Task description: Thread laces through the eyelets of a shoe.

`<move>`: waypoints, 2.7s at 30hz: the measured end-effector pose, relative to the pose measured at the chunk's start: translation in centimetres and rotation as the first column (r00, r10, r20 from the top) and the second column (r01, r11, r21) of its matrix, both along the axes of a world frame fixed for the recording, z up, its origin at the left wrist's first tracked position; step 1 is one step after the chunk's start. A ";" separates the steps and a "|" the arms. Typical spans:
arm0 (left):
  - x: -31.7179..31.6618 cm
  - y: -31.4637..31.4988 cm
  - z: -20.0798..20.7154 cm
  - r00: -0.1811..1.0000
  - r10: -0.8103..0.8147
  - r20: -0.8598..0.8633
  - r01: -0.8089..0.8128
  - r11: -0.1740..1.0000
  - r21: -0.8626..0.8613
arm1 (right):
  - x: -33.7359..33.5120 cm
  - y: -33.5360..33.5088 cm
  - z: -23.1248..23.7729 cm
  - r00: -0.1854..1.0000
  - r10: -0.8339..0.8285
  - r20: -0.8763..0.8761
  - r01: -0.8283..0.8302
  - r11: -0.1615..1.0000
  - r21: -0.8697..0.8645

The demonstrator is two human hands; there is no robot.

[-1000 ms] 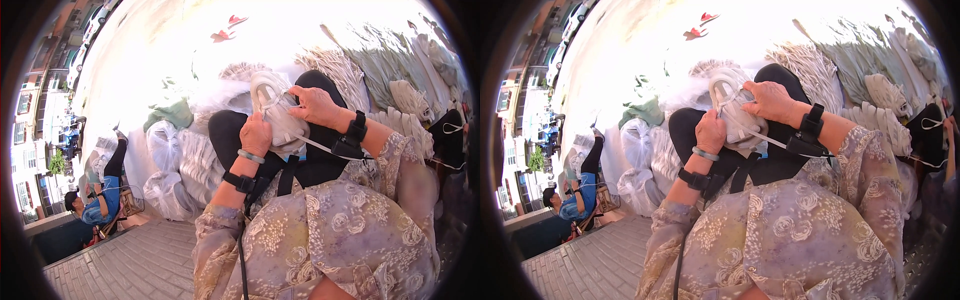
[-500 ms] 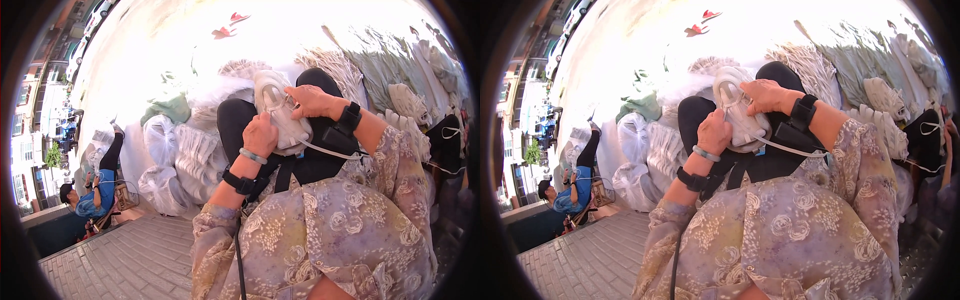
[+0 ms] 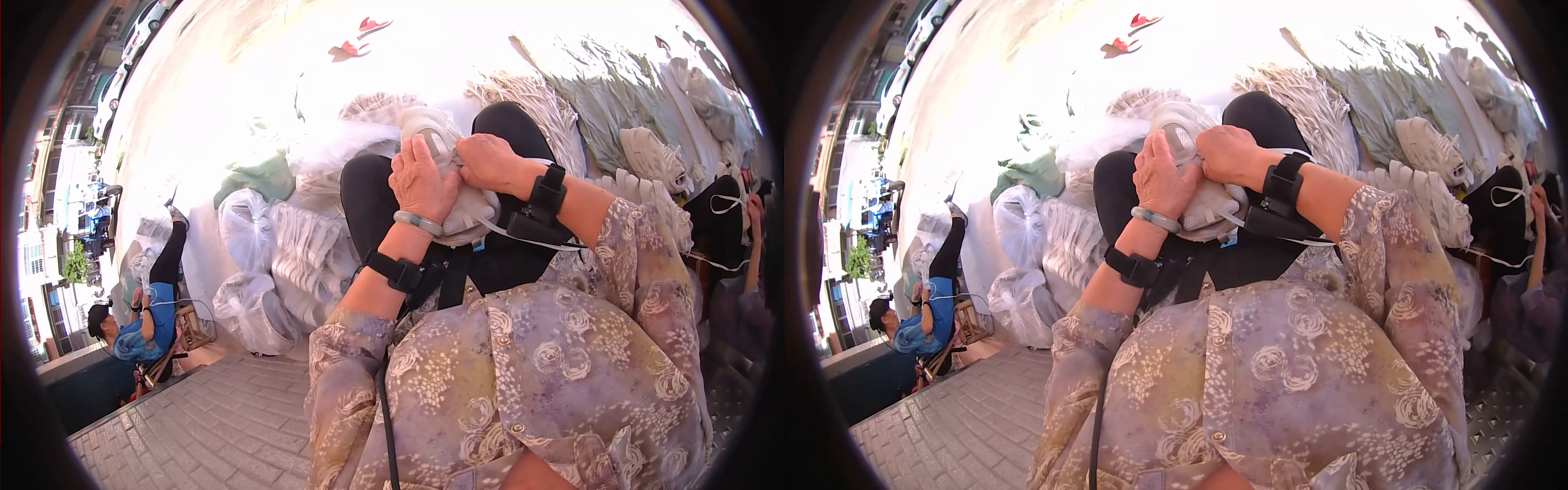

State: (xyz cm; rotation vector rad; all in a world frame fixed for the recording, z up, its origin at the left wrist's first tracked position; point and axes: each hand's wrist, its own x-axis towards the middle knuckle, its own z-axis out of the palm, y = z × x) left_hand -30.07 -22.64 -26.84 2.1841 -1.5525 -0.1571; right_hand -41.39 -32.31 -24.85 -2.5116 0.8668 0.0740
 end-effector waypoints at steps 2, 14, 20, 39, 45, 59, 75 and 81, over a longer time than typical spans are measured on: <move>-0.2 0.0 -0.2 0.997 0.072 -0.041 -0.069 0.995 0.078 | 0.1 -0.3 0.1 1.000 0.025 0.020 -0.025 1.000 0.008; 0.5 -1.9 -0.1 0.919 0.162 -0.359 -0.073 0.966 0.250 | -0.2 -0.7 2.6 1.000 0.023 0.001 -0.023 0.999 -0.026; 0.0 -2.4 0.6 0.919 0.210 -0.335 -0.113 0.951 0.289 | -0.9 0.2 1.5 0.998 0.037 0.044 -0.033 0.997 -0.072; -0.6 -0.9 -0.8 0.983 0.125 -0.133 -0.106 0.985 0.138 | -1.6 -1.1 -0.4 0.984 0.129 0.121 -0.136 0.990 0.048; -1.1 -0.1 0.5 0.985 0.065 0.163 -0.057 0.997 -0.056 | -1.9 -3.0 -0.6 0.948 0.218 0.231 -0.268 0.940 0.211; -2.2 -0.8 0.2 0.811 -0.305 0.499 0.271 0.952 0.141 | -1.9 -4.4 -2.3 0.951 0.095 0.295 -0.264 0.747 0.610; -3.7 -2.7 2.8 0.702 -0.549 0.454 0.260 0.791 0.554 | -2.4 -4.8 -3.9 0.932 0.019 0.362 -0.265 0.717 0.644; -2.9 -1.8 3.8 0.722 -0.592 0.359 0.376 0.771 0.514 | -2.7 -3.6 -3.6 0.907 -0.071 0.416 -0.225 0.753 0.618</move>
